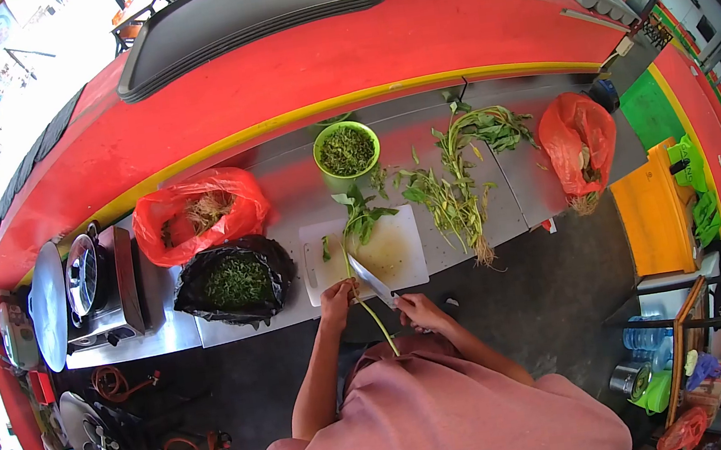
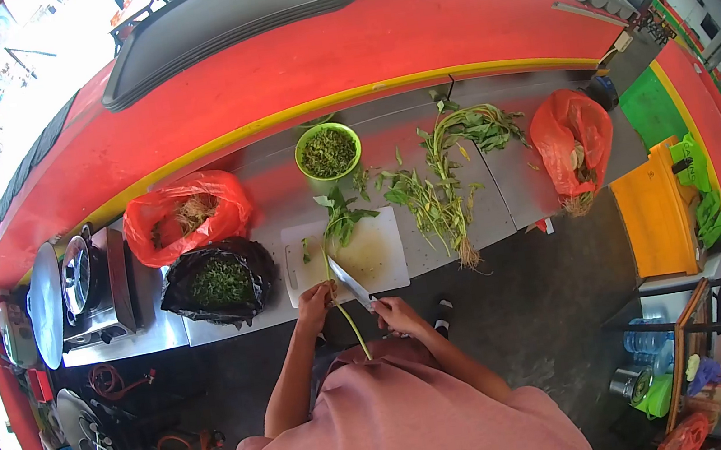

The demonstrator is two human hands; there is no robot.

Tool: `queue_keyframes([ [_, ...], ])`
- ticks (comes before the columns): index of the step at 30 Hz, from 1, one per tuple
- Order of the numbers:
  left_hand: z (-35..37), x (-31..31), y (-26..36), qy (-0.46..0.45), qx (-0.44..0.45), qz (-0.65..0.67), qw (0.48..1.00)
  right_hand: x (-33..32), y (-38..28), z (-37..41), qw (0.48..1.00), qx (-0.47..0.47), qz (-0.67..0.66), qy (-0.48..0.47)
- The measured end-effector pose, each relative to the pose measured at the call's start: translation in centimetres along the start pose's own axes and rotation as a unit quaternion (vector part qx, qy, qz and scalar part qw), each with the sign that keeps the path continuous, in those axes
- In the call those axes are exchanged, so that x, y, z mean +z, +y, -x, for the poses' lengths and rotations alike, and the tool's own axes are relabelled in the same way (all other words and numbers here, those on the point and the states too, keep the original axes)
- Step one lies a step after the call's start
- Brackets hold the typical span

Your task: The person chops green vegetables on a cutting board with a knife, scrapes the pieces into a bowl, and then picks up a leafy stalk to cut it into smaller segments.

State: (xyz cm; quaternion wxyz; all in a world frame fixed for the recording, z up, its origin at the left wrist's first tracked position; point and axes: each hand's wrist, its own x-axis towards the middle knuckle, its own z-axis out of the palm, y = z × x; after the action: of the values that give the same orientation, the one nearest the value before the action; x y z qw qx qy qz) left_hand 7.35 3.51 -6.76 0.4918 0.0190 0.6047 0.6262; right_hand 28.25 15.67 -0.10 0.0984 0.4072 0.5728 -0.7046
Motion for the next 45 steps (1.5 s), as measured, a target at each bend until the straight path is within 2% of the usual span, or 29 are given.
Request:
queue_keyframes([
  [4, 0.2, 0.0, 0.0, -0.015, -0.024, 0.067, 0.997, 0.0, 0.0, -0.1, 1.0, 0.0, -0.007, -0.004],
  [7, 0.3, 0.2, 0.1, -0.011, -0.024, 0.065, 0.998, 0.1, -0.1, -0.2, 1.0, 0.01, -0.012, -0.002],
  [13, 1.3, 1.4, 1.3, 0.01, -0.004, 0.017, 1.0, 0.9, -0.2, -0.4, 0.995, -0.026, 0.09, 0.041],
  [15, 1.7, 1.9, 1.5, 0.008, 0.002, 0.018, 1.0, 1.5, 0.2, -0.9, 0.976, -0.082, 0.182, 0.091],
  [16, 1.8, 1.9, 1.6, 0.008, 0.007, 0.019, 1.0, 1.6, 1.2, -1.6, 0.976, -0.082, 0.182, 0.09],
  [18, 1.7, 1.6, 1.7, 0.014, 0.013, 0.04, 0.999, 2.0, 2.2, -2.2, 0.929, -0.214, 0.256, 0.16],
  [19, 1.7, 1.4, 1.7, 0.019, 0.019, 0.061, 0.998, 2.0, 2.3, -2.2, 0.929, -0.215, 0.257, 0.158],
  [21, 1.6, 1.1, 2.5, 0.026, 0.036, 0.079, 0.996, 1.8, 2.4, -2.3, 0.953, -0.144, 0.228, 0.136],
  [23, 1.4, 0.7, 4.0, 0.034, 0.055, 0.096, 0.993, 1.7, 2.6, -2.5, 0.959, -0.143, 0.213, 0.124],
  [25, 1.8, 0.8, 6.6, 0.037, 0.125, 0.106, 0.986, 1.7, 2.2, -2.2, 0.964, -0.14, 0.196, 0.11],
  [29, 3.0, 1.2, 11.5, 0.024, 0.182, 0.058, 0.981, 1.5, -0.8, -0.1, 0.99, -0.054, 0.117, 0.057],
  [31, 3.3, 1.3, 12.7, 0.038, 0.235, -0.033, 0.971, 1.5, -1.2, 0.3, 0.994, -0.021, 0.09, 0.05],
  [33, 3.4, 1.2, 12.8, 0.028, 0.243, -0.054, 0.968, 1.5, -1.2, 0.5, 0.996, -0.01, 0.077, 0.04],
  [35, 3.3, 0.8, 11.9, 0.034, 0.262, -0.225, 0.938, 1.4, -0.4, -0.1, 0.996, -0.019, 0.08, 0.041],
  [39, 3.6, 0.8, 12.2, 0.067, 0.261, -0.189, 0.944, 1.3, -1.1, 0.8, 0.996, -0.012, 0.077, 0.037],
  [42, 3.6, 0.5, 13.6, 0.104, 0.291, -0.071, 0.948, 1.3, -1.0, 0.9, 0.998, -0.012, 0.06, 0.028],
  [45, 4.0, 0.1, 14.8, 0.091, 0.31, -0.079, 0.943, 1.4, -1.2, 1.1, 0.998, 0.007, 0.058, 0.032],
])
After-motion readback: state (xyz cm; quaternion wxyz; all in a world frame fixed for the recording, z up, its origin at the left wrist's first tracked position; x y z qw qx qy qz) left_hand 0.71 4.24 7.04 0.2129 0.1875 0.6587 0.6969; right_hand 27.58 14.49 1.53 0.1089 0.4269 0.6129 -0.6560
